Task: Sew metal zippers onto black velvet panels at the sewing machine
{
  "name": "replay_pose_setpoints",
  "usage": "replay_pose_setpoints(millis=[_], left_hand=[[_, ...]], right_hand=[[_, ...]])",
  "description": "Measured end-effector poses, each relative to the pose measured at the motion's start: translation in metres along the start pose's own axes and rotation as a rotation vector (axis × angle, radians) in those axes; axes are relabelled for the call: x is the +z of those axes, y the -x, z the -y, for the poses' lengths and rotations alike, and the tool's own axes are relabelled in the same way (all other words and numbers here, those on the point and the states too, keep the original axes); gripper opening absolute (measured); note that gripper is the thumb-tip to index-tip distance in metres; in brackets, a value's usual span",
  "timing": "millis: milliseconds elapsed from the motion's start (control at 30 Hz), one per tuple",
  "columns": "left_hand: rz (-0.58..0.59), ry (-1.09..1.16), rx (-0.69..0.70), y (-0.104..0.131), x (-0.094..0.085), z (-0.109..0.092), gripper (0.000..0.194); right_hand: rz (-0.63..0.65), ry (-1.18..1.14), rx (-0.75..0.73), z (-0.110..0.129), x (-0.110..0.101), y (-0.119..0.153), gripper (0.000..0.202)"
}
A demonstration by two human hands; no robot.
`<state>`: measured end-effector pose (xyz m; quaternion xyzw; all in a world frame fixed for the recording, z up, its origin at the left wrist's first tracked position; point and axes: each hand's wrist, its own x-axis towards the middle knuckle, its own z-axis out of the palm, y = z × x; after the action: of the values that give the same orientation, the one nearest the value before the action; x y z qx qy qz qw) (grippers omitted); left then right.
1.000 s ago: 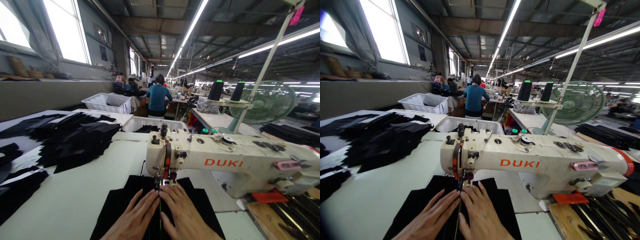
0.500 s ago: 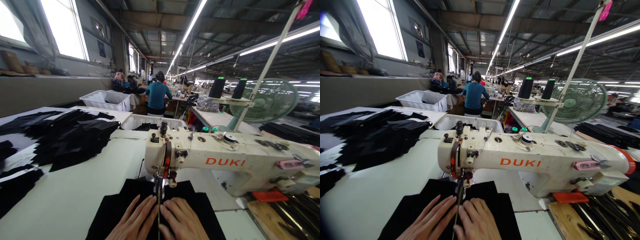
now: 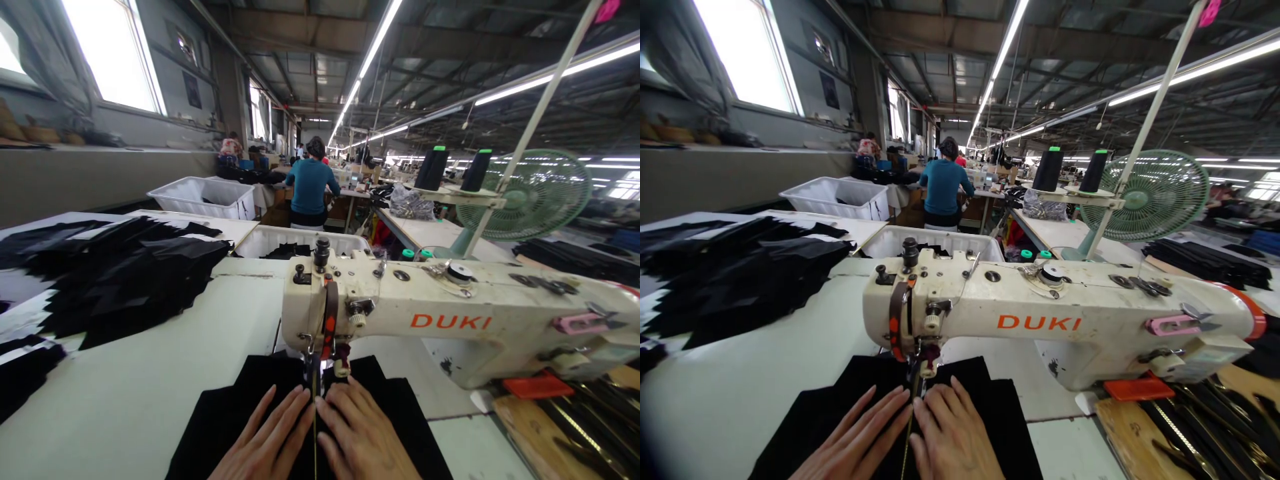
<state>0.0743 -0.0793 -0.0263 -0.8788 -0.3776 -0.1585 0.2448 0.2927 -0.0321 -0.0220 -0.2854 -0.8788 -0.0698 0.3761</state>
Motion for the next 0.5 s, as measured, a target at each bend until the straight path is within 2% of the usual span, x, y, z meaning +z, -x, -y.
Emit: replay_pose_setpoints(millis=[167, 333, 400, 500], left_hand=[[0.065, 0.038, 0.011, -0.007, -0.008, 0.004, 0.062], [0.084, 0.172, -0.097, -0.015, -0.022, 0.003, 0.071], [0.083, 0.193, -0.106, -0.016, -0.021, 0.003, 0.072], [0.078, 0.142, -0.023, -0.012, -0.014, 0.004, 0.064]], right_hand=[[0.085, -0.103, 0.054, -0.003, 0.0, -0.004, 0.019], [0.15, -0.097, 0.105, -0.009, -0.004, -0.015, 0.02], [0.166, -0.068, 0.119, -0.008, -0.004, -0.015, 0.017], [0.125, -0.02, 0.074, -0.005, -0.003, -0.008, 0.013]])
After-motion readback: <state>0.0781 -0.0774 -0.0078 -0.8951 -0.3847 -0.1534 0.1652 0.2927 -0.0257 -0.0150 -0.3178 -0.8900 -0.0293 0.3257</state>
